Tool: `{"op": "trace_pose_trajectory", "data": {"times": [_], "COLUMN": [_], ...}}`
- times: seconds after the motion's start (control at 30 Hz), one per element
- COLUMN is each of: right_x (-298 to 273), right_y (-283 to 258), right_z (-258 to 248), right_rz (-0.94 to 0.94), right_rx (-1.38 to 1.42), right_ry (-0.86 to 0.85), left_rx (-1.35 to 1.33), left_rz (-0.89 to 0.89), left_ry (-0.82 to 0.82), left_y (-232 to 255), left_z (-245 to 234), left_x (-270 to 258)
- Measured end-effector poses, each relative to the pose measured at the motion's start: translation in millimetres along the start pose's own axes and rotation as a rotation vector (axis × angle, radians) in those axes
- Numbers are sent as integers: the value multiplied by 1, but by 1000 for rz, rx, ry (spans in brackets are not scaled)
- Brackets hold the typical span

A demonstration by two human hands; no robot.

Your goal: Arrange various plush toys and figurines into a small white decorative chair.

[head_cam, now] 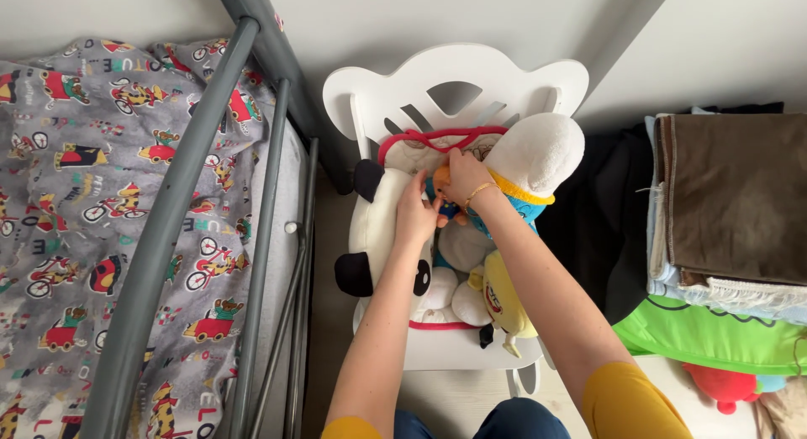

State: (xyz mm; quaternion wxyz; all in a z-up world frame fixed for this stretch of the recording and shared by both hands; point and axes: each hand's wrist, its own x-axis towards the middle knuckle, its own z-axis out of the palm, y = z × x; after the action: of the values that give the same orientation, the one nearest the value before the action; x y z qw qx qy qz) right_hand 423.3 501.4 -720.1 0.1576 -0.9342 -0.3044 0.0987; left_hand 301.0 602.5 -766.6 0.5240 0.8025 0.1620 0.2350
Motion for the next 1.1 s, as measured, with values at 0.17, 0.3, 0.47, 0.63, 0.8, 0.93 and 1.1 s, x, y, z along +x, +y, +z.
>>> {"op": "trace_pose_trajectory", "data": {"times": [0.17, 0.3, 0.47, 0.63, 0.8, 0.93, 1.1], "right_x": [9, 17, -12, -40, -52, -56, -67], "right_y": [1, 10, -6, -3, -16, -7, -17], "right_z": [14, 30, 8, 9, -4, 1, -14], "right_rz": [67, 71, 14, -119, -134, -176, -100], "right_rx": [20, 16, 42, 14, -84, -21, 21], "right_ry": [-5, 38, 154, 241, 75, 175, 148], "left_rx": [-45, -302, 37, 31, 33, 10, -42], "left_rz": [-131, -382, -5, 8, 24, 15, -10], "left_ry": [-30, -88, 3, -20, -10, -31, -35], "left_y": [31, 25, 6, 13, 8, 14, 31], "left_z": [-8, 0, 9, 4, 5, 2, -10], "left_x": [-3, -6, -14, -16, -18, -20, -25]}}
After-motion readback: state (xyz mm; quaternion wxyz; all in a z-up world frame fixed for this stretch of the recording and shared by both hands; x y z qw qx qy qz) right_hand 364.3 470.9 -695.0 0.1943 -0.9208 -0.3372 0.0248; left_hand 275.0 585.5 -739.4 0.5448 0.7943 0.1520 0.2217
